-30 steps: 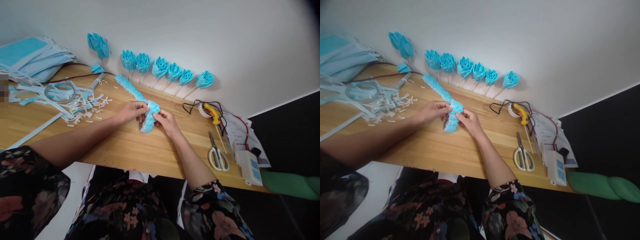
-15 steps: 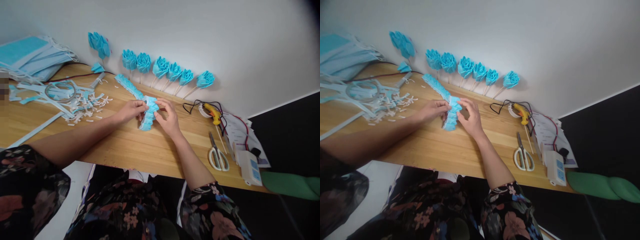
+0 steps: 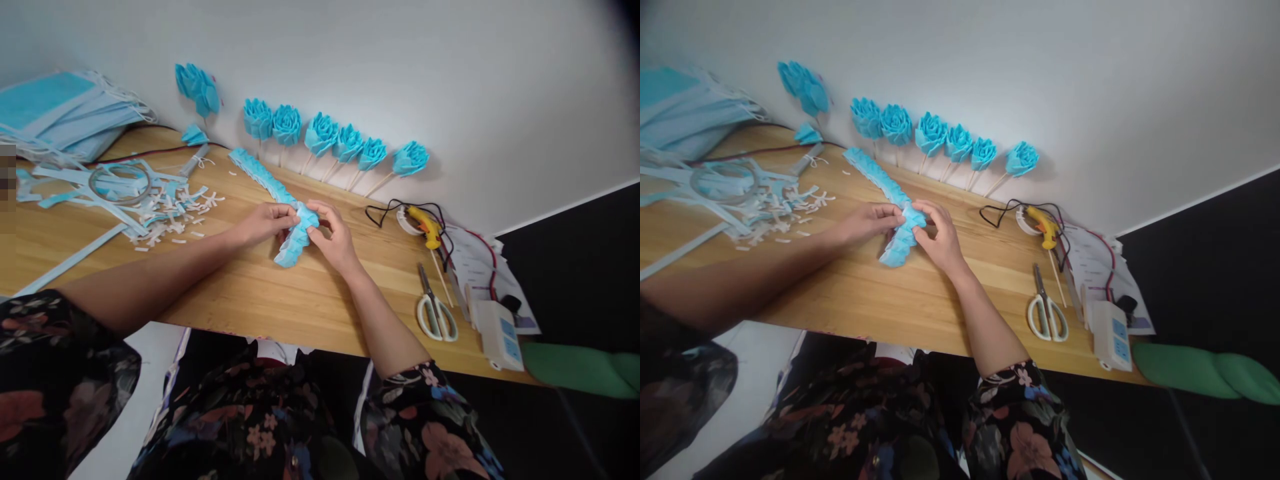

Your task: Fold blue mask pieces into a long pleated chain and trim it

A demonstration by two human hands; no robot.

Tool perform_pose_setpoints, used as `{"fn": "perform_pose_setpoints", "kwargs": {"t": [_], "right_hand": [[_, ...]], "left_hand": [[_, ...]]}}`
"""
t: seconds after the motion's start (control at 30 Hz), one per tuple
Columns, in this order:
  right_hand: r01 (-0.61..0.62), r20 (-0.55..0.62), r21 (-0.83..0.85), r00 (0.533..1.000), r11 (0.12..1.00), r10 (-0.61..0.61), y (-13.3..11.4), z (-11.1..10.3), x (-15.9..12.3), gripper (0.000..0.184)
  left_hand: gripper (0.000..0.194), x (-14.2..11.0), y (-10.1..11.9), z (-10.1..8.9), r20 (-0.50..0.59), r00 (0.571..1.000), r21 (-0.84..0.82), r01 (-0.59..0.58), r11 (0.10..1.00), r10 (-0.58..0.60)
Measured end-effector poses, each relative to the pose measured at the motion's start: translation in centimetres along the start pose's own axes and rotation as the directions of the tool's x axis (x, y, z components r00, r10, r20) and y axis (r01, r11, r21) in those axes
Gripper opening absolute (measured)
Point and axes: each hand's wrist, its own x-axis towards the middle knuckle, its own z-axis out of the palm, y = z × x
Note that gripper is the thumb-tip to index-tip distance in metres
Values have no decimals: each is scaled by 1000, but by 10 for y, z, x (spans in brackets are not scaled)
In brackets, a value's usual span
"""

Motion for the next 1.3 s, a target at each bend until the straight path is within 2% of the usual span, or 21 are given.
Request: {"fn": "perform_pose_setpoints", "kwargs": {"t": [0.2, 0.37, 0.57, 0.8, 1.0, 1.17, 1.3], "right_hand": [[7, 18, 17, 1000, 1000, -7, -1, -1, 0, 34], [46, -6, 20, 999, 999, -46, -1, 0, -1, 39], [170, -28, -47, 985, 984, -171, -1, 0, 1, 11], [132, -36, -50, 990, 990, -134, 1, -1, 3, 9], [110, -29, -55, 993, 992, -112, 0, -1, 3, 3], [119, -54, -80, 991, 990, -123, -1, 0, 3, 4], [123, -73, -100, 989, 987, -130, -1, 0, 2, 4]], "left_hand": [[19, 1, -2, -1, -3, 1000, 45, -13, 999, 14], [19, 1, -3, -1, 26, 1000, 36, -7, 999, 6], [18, 2, -3, -1, 24, 1000, 53, -4, 999, 3], [19, 0, 0, -1, 27, 1000, 53, -9, 999, 7], [23, -2, 4, 2, -22, 1000, 56, -4, 998, 5], [27, -3, 4, 3, -42, 999, 50, -5, 999, 8], [21, -2, 2, 2, -23, 1000, 54, -4, 999, 6]]}}
